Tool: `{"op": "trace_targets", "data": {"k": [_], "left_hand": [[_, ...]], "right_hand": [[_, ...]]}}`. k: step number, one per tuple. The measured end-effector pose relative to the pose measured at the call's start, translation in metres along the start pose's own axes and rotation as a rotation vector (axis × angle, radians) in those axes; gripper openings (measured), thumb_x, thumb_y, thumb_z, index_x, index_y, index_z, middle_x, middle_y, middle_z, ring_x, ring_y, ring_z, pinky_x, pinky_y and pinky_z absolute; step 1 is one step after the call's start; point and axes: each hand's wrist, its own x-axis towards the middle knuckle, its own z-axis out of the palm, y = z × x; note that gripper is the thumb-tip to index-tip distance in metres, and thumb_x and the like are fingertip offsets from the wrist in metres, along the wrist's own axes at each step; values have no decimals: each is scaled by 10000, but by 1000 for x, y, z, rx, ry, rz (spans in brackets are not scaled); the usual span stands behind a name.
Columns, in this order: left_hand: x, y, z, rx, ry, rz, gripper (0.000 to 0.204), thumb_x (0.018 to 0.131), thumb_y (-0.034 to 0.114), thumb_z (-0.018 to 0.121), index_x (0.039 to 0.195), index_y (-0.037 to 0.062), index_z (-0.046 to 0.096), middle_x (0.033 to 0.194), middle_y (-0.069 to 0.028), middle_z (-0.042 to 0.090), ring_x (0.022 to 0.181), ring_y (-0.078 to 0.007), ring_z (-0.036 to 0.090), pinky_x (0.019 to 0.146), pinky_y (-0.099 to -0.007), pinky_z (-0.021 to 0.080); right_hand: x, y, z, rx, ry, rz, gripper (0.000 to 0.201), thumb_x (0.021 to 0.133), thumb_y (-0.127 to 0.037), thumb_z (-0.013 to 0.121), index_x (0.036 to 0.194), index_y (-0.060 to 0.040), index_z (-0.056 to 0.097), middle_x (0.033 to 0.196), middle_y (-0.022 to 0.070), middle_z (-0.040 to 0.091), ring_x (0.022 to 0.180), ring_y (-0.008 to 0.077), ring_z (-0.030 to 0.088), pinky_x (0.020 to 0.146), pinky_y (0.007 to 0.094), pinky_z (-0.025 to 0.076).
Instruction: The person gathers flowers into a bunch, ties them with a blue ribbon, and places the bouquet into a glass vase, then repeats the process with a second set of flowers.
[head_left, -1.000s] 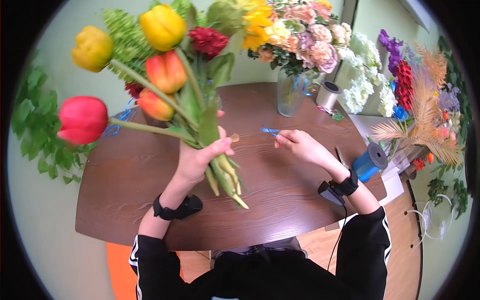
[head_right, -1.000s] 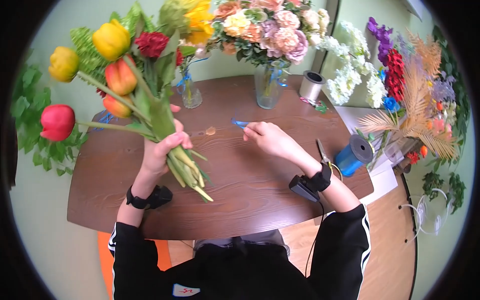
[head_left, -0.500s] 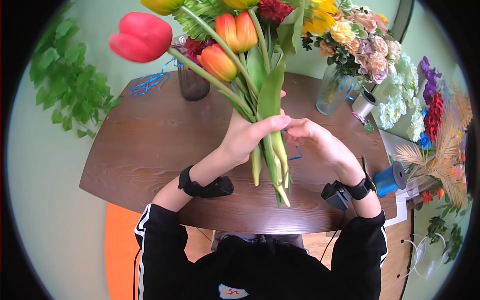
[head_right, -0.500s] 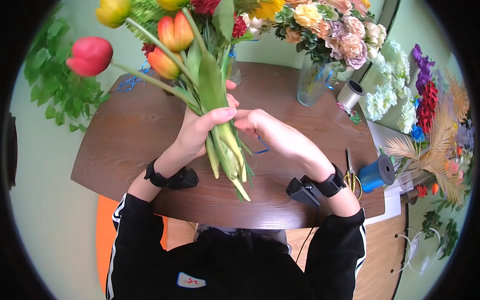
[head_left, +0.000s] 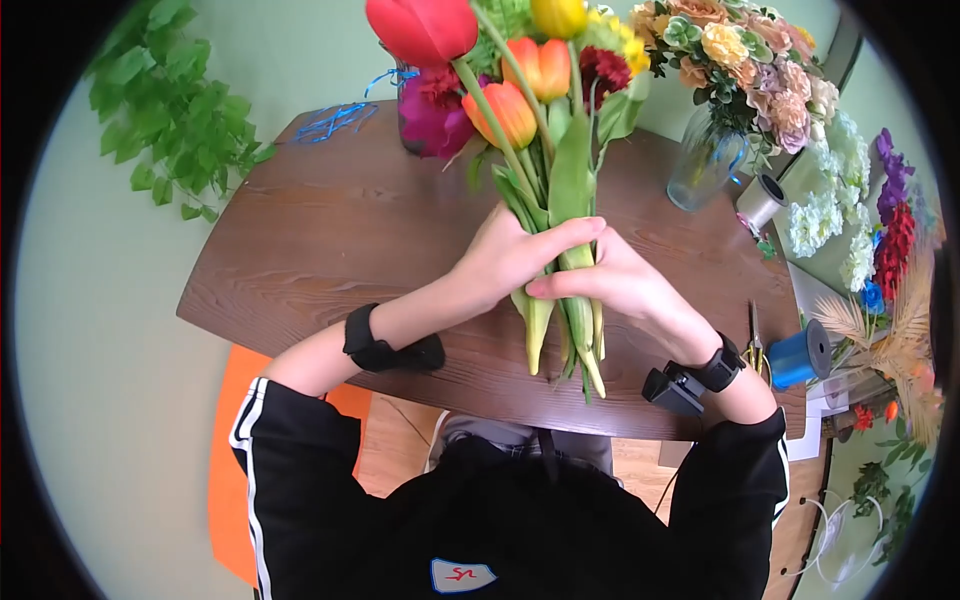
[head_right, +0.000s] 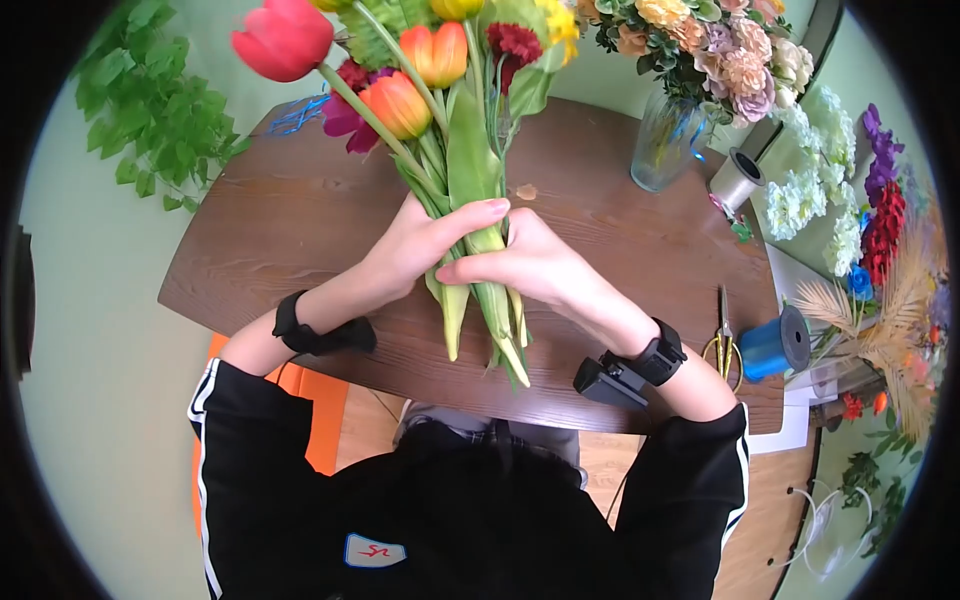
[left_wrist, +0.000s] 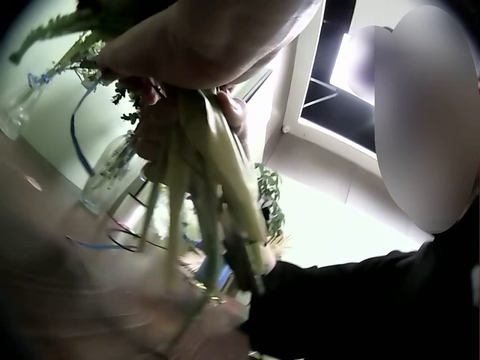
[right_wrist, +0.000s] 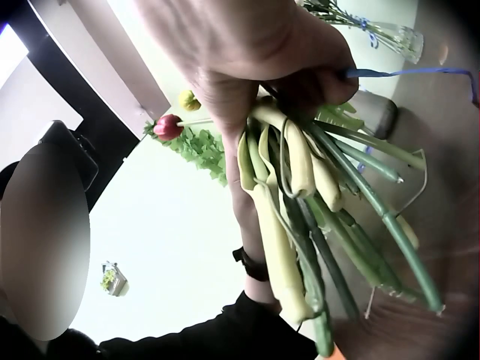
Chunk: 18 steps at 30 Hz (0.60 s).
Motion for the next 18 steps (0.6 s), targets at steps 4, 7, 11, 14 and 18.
{"op": "trace_targets", "data": {"k": [4,7,11,14,18], "left_hand": [[-8,-15,-20,268,-177,-172,271,806,240,558,959,17,530,844,-18,548,795,-78,500,691,-243,416],[-13,-26,-29,817,-264,-303,521,812,489,436,982,11,550,827,-140,587,777,-220,565,695,-303,433],[-14,-5,-24,1068,-379,-530,588,805,540,396,872,-15,577,712,-193,568,710,-293,571,652,-362,430],[-16,-2,-26,1171,-371,-482,565,826,496,391,751,-38,563,618,-206,534,637,-327,558,612,-391,420],[-22,3,-34,1143,-328,-390,520,844,432,390,742,-54,547,643,-211,540,665,-360,541,612,-399,414]], "right_hand": [[-7,18,5,28,54,186,252,653,-177,635,814,10,586,720,64,578,676,114,525,612,233,412],[-8,31,4,63,31,415,332,654,-203,629,900,14,574,817,107,602,755,143,563,660,245,437],[-10,47,8,103,125,508,404,646,-244,647,927,20,529,800,89,583,719,122,549,601,224,430],[-9,62,3,23,217,540,462,652,-294,657,953,20,502,785,71,561,697,102,529,573,213,413],[-18,48,-1,-44,147,476,493,667,-408,634,898,13,524,762,70,557,686,115,513,580,247,399]]}}
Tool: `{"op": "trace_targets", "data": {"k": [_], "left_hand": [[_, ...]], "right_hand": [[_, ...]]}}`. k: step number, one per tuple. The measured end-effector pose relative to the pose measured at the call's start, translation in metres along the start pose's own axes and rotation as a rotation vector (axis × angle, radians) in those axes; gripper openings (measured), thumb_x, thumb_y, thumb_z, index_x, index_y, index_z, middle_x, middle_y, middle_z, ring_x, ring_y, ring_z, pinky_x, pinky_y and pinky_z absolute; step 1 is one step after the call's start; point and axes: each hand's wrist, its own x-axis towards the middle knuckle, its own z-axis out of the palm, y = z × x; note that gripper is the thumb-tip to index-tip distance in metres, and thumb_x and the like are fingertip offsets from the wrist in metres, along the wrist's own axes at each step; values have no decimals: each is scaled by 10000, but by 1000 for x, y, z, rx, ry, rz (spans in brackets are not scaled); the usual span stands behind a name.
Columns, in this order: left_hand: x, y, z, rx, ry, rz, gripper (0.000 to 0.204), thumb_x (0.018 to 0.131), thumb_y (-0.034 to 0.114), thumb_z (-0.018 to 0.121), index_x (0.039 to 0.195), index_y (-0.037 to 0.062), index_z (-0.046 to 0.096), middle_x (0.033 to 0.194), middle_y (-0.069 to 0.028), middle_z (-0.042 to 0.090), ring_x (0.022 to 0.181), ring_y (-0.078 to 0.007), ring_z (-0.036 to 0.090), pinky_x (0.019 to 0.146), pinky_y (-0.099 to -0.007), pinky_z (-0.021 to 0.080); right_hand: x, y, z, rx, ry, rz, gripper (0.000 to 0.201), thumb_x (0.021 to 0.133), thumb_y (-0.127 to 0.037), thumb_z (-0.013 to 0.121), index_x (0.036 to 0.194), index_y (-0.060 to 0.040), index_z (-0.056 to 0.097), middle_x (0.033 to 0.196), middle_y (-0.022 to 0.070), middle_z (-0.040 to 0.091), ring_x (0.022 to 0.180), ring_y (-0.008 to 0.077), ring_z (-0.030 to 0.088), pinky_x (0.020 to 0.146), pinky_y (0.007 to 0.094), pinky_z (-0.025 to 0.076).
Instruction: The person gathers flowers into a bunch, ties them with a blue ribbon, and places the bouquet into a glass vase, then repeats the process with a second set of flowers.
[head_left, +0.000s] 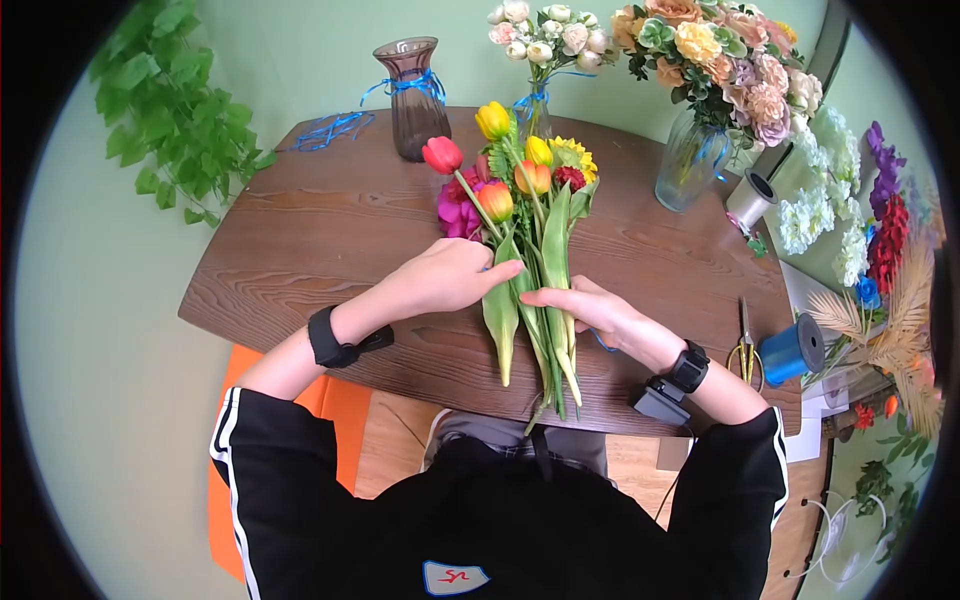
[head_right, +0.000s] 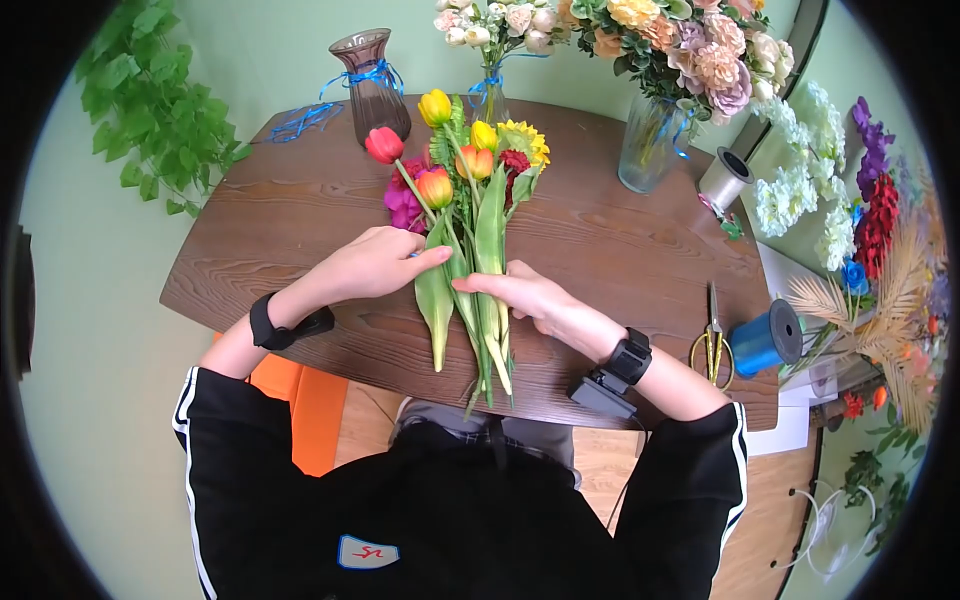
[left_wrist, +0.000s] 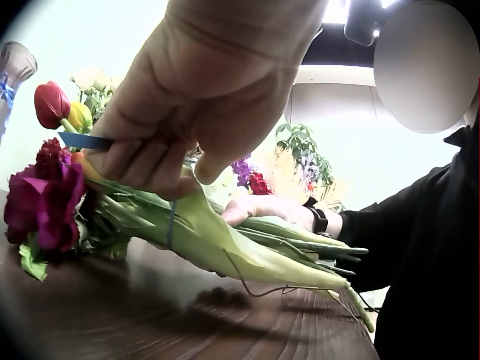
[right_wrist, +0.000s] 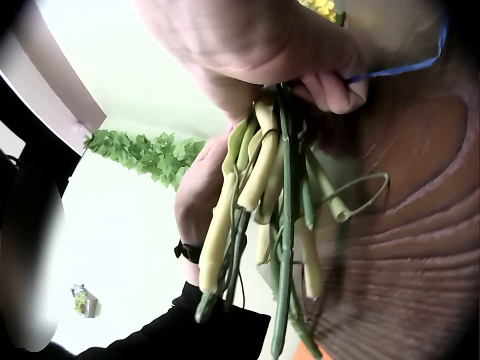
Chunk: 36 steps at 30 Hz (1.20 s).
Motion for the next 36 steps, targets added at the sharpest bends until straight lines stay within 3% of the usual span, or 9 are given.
{"op": "trace_targets", "data": {"k": [4,7,13,16,19,21,25,28,36], "left_hand": [[4,-20,13,51,174,258,419,841,331,414,707,-49,530,637,-216,526,675,-371,529,602,-421,401],[2,-15,12,32,190,222,347,822,251,438,661,-49,503,602,-211,509,638,-367,520,581,-424,392],[-4,-3,4,-8,204,158,300,795,205,478,643,-53,477,577,-206,482,606,-363,507,552,-414,373],[-1,-11,1,-157,187,177,299,797,206,481,637,-46,469,566,-213,452,568,-356,481,532,-402,367],[7,-16,-2,-449,67,217,286,833,212,466,648,-3,497,599,-67,487,571,-162,448,563,-287,357],[14,-21,4,-706,-29,265,267,860,225,455,678,43,524,684,47,486,629,-32,410,608,-195,338],[19,-13,13,-1001,-104,251,245,867,240,447,775,40,554,747,12,545,633,-44,443,622,-193,377],[29,-23,20,-1018,-152,286,208,859,210,468,851,26,564,842,-18,576,702,-61,498,666,-210,407],[25,-20,14,-978,-211,275,181,829,92,508,990,15,539,843,-25,572,820,-85,529,731,-226,417]], "right_hand": [[6,7,-18,-363,31,-122,624,728,-576,483,680,42,563,740,169,589,726,261,565,675,359,426],[-20,-26,-25,-779,118,-59,705,814,-551,304,611,89,517,664,275,527,715,384,542,673,427,414],[-21,-5,-45,-899,266,-546,353,837,-261,414,734,51,543,669,179,519,673,341,499,678,396,396],[-27,-12,-49,-871,253,-627,211,810,-172,465,791,22,544,768,132,535,721,280,502,677,355,399],[-11,3,-59,-593,126,-706,191,826,-171,470,772,-6,549,787,61,547,747,174,496,651,301,394],[-6,8,-58,-183,20,-549,187,835,-187,475,785,-23,550,787,33,548,734,123,486,641,269,392],[7,19,-64,386,-232,-413,167,836,-176,478,849,-34,565,842,12,567,727,67,496,672,230,406],[9,17,-58,533,-215,-421,189,845,-171,465,856,-6,558,850,44,572,723,83,512,681,214,411],[8,14,-62,346,-87,-551,183,818,-124,526,940,10,553,831,60,588,721,77,524,684,214,424]]}}
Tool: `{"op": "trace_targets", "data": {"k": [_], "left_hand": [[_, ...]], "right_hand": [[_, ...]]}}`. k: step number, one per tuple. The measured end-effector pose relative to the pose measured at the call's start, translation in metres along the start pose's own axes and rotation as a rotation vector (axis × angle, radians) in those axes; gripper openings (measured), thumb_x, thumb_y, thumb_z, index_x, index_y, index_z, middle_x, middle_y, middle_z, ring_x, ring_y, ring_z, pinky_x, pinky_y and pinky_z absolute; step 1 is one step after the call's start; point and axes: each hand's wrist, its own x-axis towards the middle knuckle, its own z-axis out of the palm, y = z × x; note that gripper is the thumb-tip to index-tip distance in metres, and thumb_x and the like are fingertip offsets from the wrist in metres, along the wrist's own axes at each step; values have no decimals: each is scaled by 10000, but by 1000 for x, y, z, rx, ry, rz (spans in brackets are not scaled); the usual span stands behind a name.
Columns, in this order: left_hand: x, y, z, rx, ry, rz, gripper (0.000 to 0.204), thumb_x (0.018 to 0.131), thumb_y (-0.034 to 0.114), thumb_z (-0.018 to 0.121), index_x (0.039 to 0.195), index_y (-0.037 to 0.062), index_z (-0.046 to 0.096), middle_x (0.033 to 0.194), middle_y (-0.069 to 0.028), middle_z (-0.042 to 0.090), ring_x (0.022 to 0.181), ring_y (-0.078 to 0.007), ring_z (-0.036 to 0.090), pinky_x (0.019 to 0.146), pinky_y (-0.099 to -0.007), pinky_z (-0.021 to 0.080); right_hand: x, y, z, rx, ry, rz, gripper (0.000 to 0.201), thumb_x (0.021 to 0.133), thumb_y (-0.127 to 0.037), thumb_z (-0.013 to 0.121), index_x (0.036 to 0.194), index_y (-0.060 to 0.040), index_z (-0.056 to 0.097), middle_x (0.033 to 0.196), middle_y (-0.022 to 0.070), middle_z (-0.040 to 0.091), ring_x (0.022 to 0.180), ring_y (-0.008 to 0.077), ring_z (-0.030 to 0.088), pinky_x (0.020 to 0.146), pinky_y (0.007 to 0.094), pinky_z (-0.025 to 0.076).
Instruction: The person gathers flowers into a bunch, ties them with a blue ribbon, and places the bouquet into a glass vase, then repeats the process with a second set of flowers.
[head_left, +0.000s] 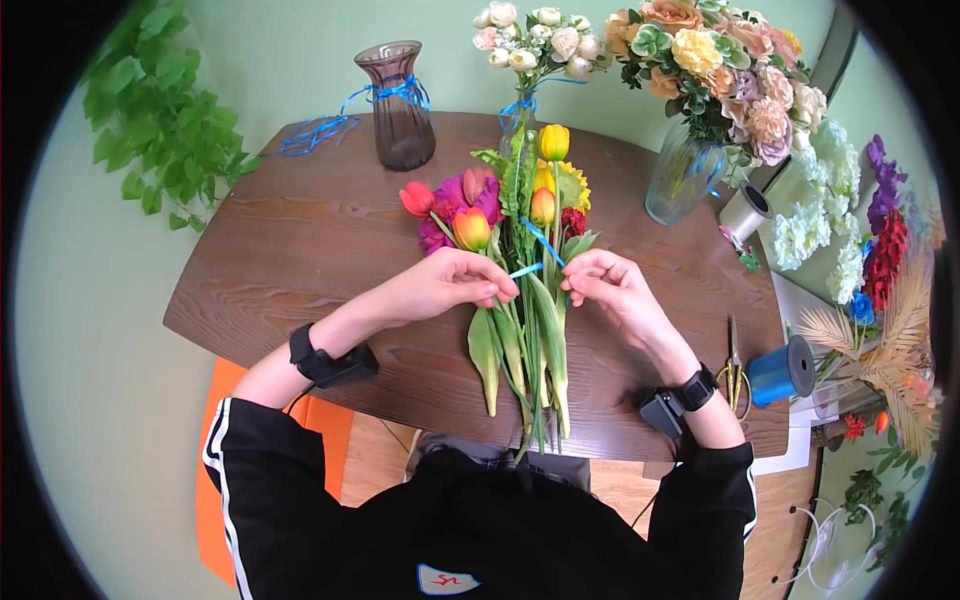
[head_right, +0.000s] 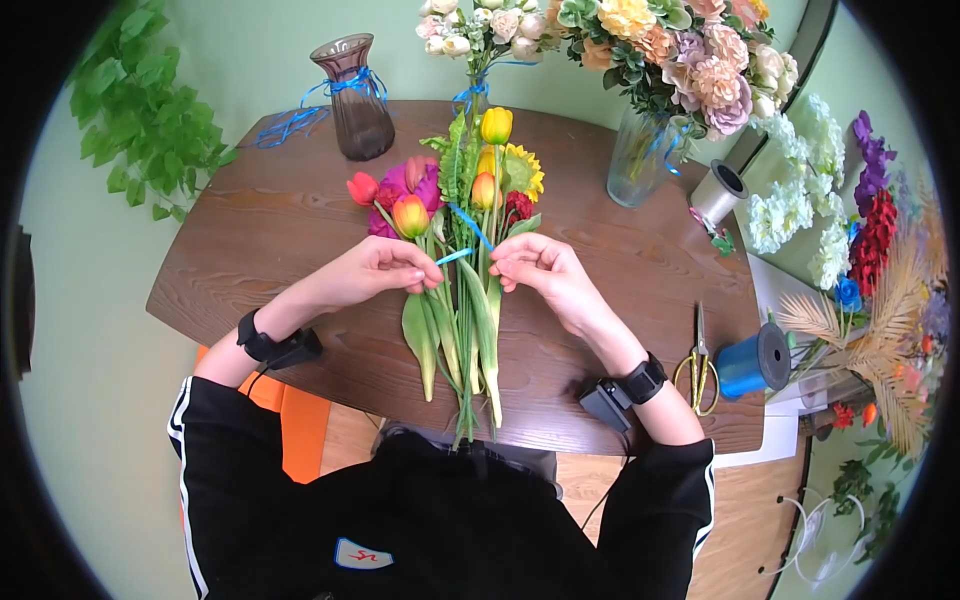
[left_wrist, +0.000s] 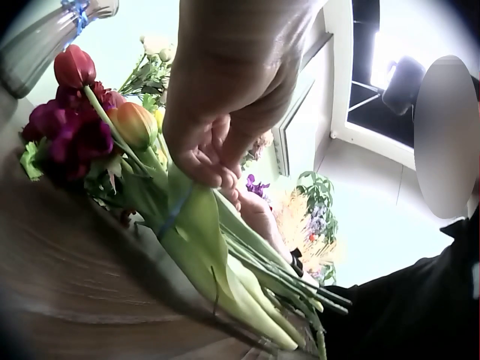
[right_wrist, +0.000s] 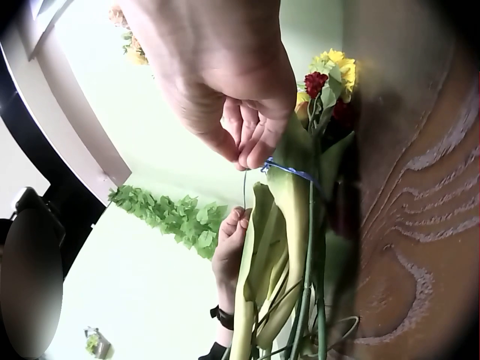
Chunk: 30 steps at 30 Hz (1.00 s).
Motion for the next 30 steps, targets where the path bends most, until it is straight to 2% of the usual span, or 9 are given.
{"op": "trace_targets", "data": {"k": [10,11,14,15,18,19,23,27,30], "left_hand": [[8,-11,10,5,178,204,290,837,87,497,1069,63,324,790,-71,585,799,-90,535,737,-226,392],[10,-11,11,19,188,219,295,836,86,498,1071,63,320,787,-72,587,794,-92,538,734,-227,394],[16,-9,15,34,178,230,285,836,86,498,1056,63,317,790,-67,593,767,-88,546,717,-220,398],[18,-8,17,45,174,236,279,835,84,496,1048,58,318,787,-72,599,753,-79,540,686,-213,396],[24,-3,24,119,179,240,267,828,78,495,1028,47,320,773,-78,613,707,-58,529,604,-198,391],[25,-1,25,173,193,234,268,825,75,497,1023,47,320,765,-76,615,689,-55,529,584,-196,390],[26,0,24,224,163,144,276,825,81,505,1022,40,316,791,-57,612,708,-56,528,622,-191,372],[21,4,29,351,196,153,280,819,98,517,1007,32,321,763,-52,611,681,-87,538,614,-222,387],[16,5,31,553,252,266,214,800,100,541,934,29,390,725,-44,579,677,-140,538,608,-253,402]], "right_hand": [[6,-19,5,-244,-36,-4,156,822,-102,512,903,-4,601,831,61,606,706,78,531,607,214,442],[6,-22,9,-399,-42,-94,146,790,-111,550,878,-36,639,963,67,580,733,84,529,662,233,440],[8,-18,13,-639,-122,-388,138,744,-92,582,860,-77,656,1131,76,490,816,108,526,712,256,433],[8,-18,15,-617,-137,-336,150,717,-89,602,854,-99,663,1206,74,417,817,123,517,749,277,424],[10,-13,21,-657,-123,-410,158,722,-89,602,868,-103,660,1180,81,441,760,119,509,738,279,426],[10,-12,25,-640,-83,-409,160,727,-80,600,874,-101,659,1014,79,535,730,113,514,700,264,433],[10,-5,21,-614,91,-239,157,741,-78,603,891,-82,652,649,24,533,613,85,539,557,208,433],[12,0,25,-348,158,-144,105,742,-76,616,827,-18,639,657,21,568,543,48,511,516,184,420],[11,-3,27,-242,213,-64,88,734,-79,631,767,2,622,644,15,589,530,37,506,506,173,414]]}}
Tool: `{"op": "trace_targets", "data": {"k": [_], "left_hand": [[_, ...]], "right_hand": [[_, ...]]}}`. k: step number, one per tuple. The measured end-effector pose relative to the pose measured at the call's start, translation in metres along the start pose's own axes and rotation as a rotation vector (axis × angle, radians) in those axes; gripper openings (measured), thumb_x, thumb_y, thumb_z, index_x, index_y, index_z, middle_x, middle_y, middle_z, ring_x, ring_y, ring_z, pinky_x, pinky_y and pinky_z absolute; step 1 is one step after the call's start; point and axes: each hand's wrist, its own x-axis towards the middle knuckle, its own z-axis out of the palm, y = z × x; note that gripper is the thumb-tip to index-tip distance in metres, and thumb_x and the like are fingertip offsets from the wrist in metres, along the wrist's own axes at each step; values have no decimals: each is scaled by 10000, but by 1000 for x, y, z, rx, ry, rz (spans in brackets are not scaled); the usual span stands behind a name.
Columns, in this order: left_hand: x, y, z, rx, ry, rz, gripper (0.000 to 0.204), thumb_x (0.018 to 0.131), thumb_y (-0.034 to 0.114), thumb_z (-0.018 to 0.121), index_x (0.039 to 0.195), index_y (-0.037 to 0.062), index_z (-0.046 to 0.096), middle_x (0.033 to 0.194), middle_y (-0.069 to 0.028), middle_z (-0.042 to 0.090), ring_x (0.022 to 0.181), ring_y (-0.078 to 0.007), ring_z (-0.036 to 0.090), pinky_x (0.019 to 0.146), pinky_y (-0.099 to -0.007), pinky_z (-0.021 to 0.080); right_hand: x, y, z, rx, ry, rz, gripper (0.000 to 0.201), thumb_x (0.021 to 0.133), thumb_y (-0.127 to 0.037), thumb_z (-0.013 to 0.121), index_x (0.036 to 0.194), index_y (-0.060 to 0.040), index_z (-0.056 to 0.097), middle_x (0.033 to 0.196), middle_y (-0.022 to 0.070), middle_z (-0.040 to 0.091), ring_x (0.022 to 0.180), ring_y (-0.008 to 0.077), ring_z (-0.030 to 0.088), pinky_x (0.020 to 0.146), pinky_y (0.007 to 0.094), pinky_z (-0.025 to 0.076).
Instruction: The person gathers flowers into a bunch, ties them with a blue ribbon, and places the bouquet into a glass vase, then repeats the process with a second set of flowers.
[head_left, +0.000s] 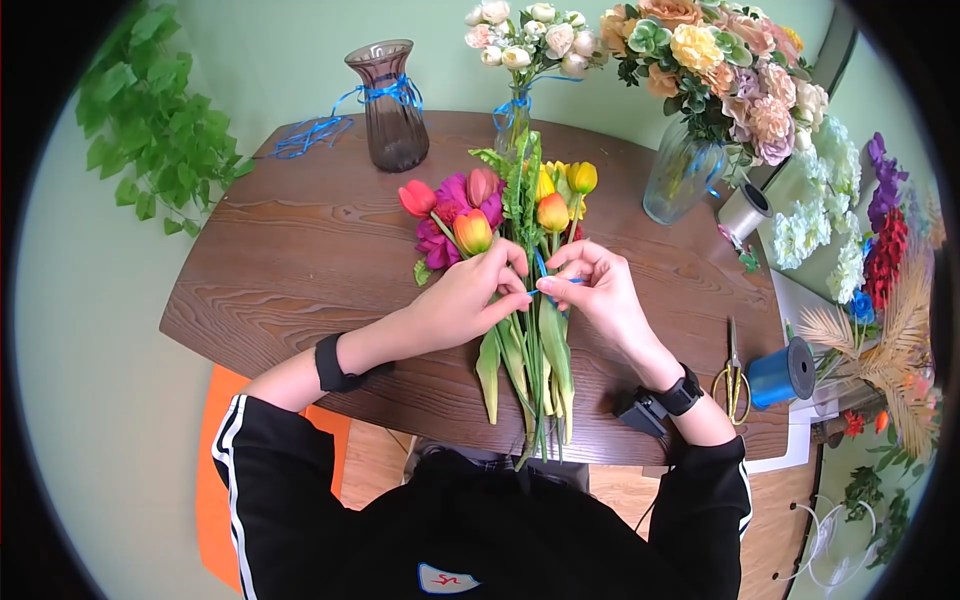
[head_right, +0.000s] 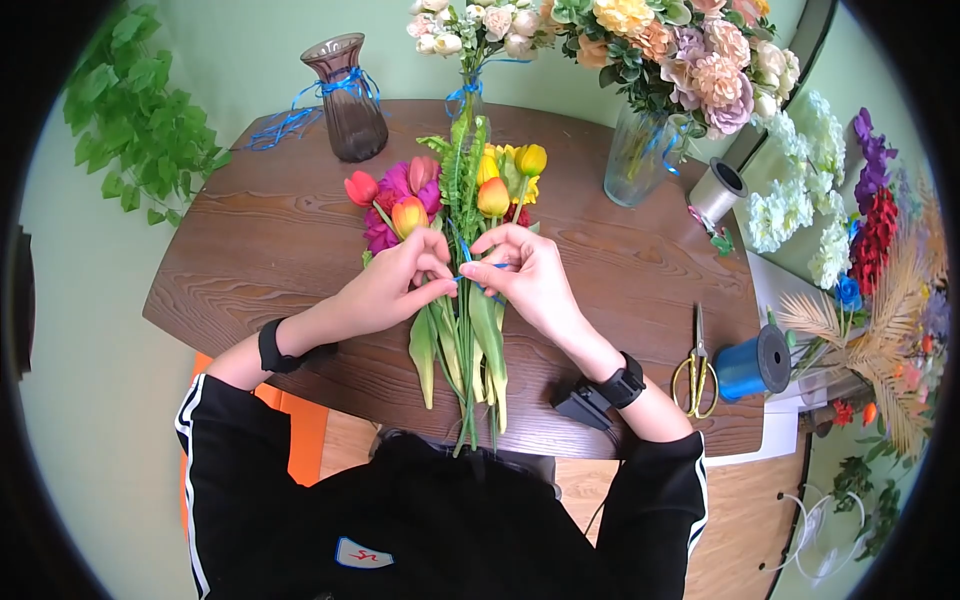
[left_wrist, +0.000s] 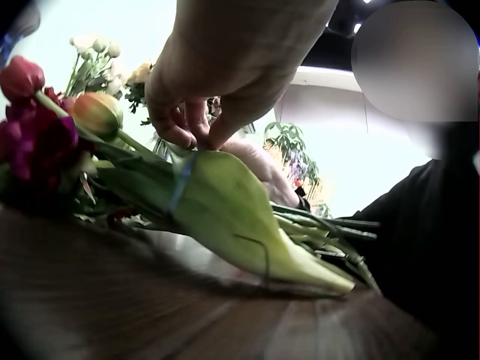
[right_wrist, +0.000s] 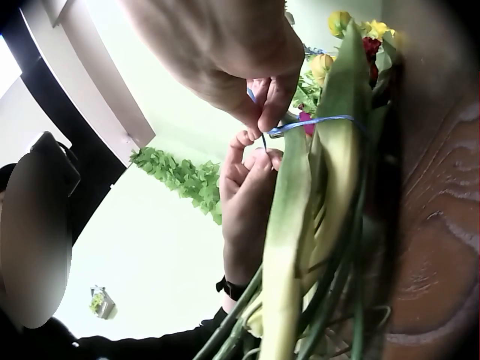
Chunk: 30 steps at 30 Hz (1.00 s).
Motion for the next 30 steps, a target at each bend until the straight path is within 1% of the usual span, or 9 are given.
{"op": "trace_targets", "data": {"k": [3,6,9,14,17,21,24,27,30], "left_hand": [[-7,-10,0,332,50,263,147,743,64,556,834,38,442,717,-61,514,639,-212,510,578,-297,416],[-9,-4,-4,544,48,456,122,686,52,560,770,64,472,725,-32,477,724,-193,490,617,-291,401],[-11,-4,-6,701,45,523,154,650,63,547,791,76,486,724,-18,479,763,-172,482,640,-282,382],[-8,-5,-4,740,64,571,183,649,99,555,825,80,507,738,-2,495,771,-171,481,638,-275,369],[-6,-8,-1,711,77,539,162,662,138,590,802,91,522,737,4,507,776,-172,481,641,-278,370],[-4,-7,-1,620,61,495,163,671,200,634,768,108,540,734,8,525,780,-170,481,644,-286,374],[-2,-9,6,579,175,491,189,644,220,663,734,100,547,736,2,540,763,-189,494,666,-306,390],[0,-13,10,566,223,510,181,655,218,660,734,95,553,734,3,544,765,-192,497,671,-305,387],[0,-2,10,556,212,462,149,680,188,641,743,85,555,737,-1,545,762,-196,497,679,-310,388]], "right_hand": [[0,2,-5,-65,-11,4,95,721,-86,646,740,1,614,627,13,597,524,38,509,496,172,411],[-1,0,-6,-186,-61,27,108,712,-99,654,743,-1,624,602,14,589,513,39,508,482,184,406],[-3,0,-7,-305,-161,71,111,711,-109,653,738,-3,631,578,15,577,503,39,497,473,200,401],[-4,2,-8,-294,-355,119,119,740,-132,630,749,-13,635,570,-11,552,512,33,465,476,193,377],[-4,-1,-10,-101,-386,224,140,764,-165,612,768,-26,632,587,-30,536,532,29,444,484,177,349],[-1,1,-12,12,-349,279,171,768,-201,611,794,-32,627,618,-34,532,559,27,435,493,165,331],[-1,3,-10,82,-326,283,178,765,-204,616,799,-30,627,627,-36,537,572,25,441,501,163,334],[-3,0,-8,104,-290,276,181,767,-204,616,801,-27,625,641,-32,544,583,25,448,509,161,338],[-3,3,-9,135,-285,279,176,770,-200,613,804,-27,625,656,-25,554,588,25,453,515,161,345]]}}
